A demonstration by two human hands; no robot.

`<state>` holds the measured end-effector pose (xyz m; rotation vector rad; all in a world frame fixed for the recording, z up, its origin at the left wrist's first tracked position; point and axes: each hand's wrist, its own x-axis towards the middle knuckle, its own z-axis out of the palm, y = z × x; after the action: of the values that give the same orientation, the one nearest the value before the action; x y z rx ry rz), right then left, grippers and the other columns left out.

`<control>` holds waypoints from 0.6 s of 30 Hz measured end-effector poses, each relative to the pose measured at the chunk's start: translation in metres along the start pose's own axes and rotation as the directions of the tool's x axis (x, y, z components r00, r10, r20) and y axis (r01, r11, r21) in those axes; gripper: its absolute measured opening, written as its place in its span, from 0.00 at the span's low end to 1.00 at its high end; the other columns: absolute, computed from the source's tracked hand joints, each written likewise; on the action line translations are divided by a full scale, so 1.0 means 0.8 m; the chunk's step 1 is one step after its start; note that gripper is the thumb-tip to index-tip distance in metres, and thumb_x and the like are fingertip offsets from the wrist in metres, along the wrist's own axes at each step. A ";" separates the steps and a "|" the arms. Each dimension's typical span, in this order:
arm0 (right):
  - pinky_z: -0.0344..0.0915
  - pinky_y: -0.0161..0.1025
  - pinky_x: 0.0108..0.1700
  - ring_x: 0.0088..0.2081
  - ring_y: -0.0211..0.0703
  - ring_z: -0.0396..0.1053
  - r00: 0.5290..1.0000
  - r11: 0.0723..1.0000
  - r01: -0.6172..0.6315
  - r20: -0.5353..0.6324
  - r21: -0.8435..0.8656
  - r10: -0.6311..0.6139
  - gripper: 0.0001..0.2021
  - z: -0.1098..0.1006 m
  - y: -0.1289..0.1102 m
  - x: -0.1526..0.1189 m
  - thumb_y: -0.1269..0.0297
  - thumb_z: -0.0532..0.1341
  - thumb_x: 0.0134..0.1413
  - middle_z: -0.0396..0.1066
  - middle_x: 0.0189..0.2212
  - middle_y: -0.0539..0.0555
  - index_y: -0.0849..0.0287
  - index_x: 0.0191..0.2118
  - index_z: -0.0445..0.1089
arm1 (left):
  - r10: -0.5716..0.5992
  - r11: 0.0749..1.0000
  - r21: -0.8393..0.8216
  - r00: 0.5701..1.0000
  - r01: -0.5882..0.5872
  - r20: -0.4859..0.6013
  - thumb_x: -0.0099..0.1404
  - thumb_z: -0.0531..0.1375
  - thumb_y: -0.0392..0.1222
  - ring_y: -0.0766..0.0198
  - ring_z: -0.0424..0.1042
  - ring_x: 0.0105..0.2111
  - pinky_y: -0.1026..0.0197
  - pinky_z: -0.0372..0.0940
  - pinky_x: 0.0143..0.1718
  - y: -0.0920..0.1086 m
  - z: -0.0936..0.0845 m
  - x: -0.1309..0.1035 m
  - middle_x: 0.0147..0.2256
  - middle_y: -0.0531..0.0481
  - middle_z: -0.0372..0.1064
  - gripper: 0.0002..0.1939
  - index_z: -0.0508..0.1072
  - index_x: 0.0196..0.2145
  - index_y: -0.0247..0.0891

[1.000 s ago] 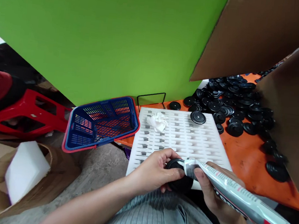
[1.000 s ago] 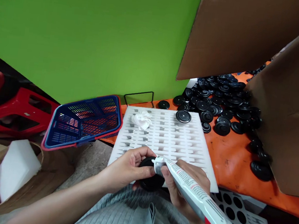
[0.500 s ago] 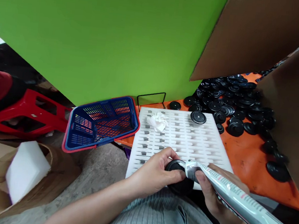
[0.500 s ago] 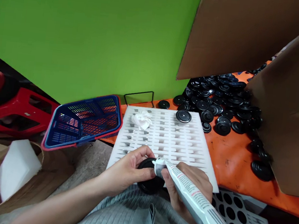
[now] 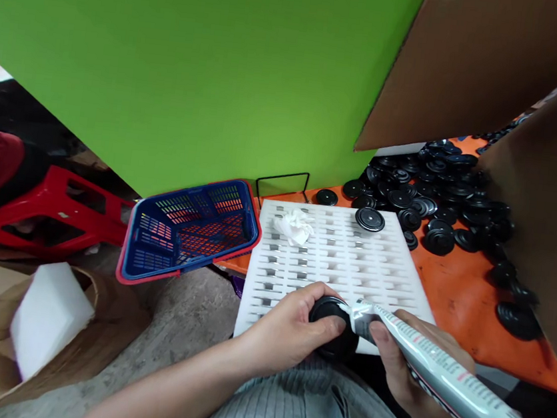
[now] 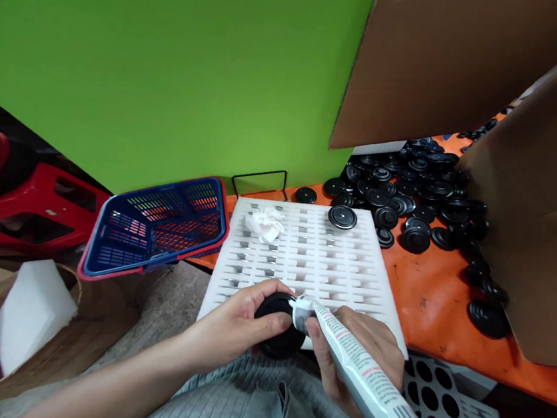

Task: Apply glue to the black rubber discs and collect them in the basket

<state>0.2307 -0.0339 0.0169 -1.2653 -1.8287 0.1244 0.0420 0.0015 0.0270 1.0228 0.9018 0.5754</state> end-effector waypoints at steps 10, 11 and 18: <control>0.59 0.36 0.22 0.17 0.35 0.62 0.999 0.999 0.050 -0.016 -0.006 -0.050 0.09 -0.002 0.001 -0.002 0.73 0.62 0.55 0.64 0.17 0.45 0.55 0.28 0.63 | -0.128 0.992 0.003 0.991 0.129 -0.040 0.61 0.61 0.44 0.72 0.57 0.22 0.69 0.55 0.20 0.000 0.000 0.000 0.27 0.58 0.62 0.12 0.65 0.41 0.39; 0.60 0.36 0.22 0.17 0.35 0.62 0.998 0.998 0.056 -0.016 -0.012 -0.056 0.09 -0.002 0.001 -0.002 0.73 0.62 0.54 0.64 0.17 0.45 0.54 0.27 0.63 | -0.130 0.991 0.003 0.991 0.131 -0.037 0.61 0.61 0.44 0.72 0.58 0.22 0.69 0.56 0.20 -0.001 0.000 0.001 0.27 0.58 0.62 0.13 0.64 0.40 0.39; 0.59 0.33 0.22 0.17 0.32 0.62 0.990 0.993 0.112 -0.078 -0.023 -0.113 0.10 -0.003 -0.005 0.008 0.76 0.61 0.55 0.65 0.17 0.45 0.56 0.27 0.63 | -0.127 0.990 -0.063 0.992 0.125 -0.016 0.58 0.62 0.39 0.69 0.63 0.26 0.67 0.62 0.23 -0.002 0.005 0.000 0.31 0.55 0.64 0.14 0.64 0.42 0.40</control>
<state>0.2290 -0.0314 0.0243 -1.1604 -1.8313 -0.0046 0.0456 -0.0009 0.0264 0.8987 0.9534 0.5050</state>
